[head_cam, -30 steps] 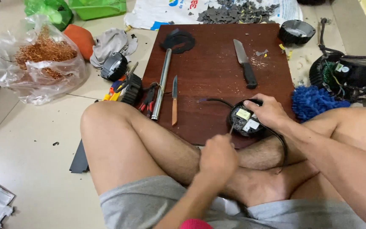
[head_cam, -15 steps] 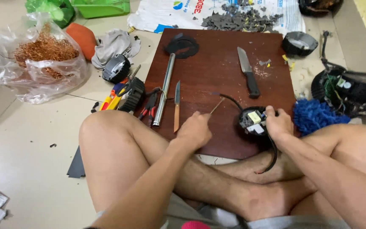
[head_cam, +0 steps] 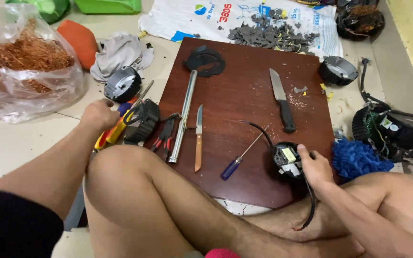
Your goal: The person sits cross-legged on the floor and uses a screwdriver to pry and scrape the interior of a small black circular electronic device. They repeatedly scrape the inside surface, occasionally pause to reposition the device, and continue scraping throughout the clip.
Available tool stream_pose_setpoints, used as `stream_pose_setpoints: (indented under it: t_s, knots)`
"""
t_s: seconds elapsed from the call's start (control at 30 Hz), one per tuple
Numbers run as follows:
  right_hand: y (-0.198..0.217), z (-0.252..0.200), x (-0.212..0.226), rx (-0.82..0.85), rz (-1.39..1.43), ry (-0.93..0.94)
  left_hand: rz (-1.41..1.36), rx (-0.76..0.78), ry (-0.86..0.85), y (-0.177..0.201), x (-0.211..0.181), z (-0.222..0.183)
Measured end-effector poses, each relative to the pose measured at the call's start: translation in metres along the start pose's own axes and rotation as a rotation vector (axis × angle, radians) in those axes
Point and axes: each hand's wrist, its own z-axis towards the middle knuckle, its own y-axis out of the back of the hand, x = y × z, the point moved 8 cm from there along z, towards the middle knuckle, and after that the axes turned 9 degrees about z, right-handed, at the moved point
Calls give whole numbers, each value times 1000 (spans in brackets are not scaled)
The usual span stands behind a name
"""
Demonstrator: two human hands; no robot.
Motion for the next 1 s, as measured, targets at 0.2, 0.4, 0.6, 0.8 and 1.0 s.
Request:
stream_pose_setpoints:
  t_s: [0.2,0.4,0.6,0.8,1.0]
  knots:
    - [1,-23,19,31,-8,-36,90,78,-236,-27,-29,-15]
    - [5,-42,32,43,-14,-69,360,205,-310,-55,-33,5]
    - [5,-43,32,51,-16,-66,419,143,-296,-35,-27,-18]
    - [16,-60,48,42,38,-37,367,365,-168,-13,-25,-61]
    - [15,-62,47,48,65,-21,315,243,-190,12,-18,-112]
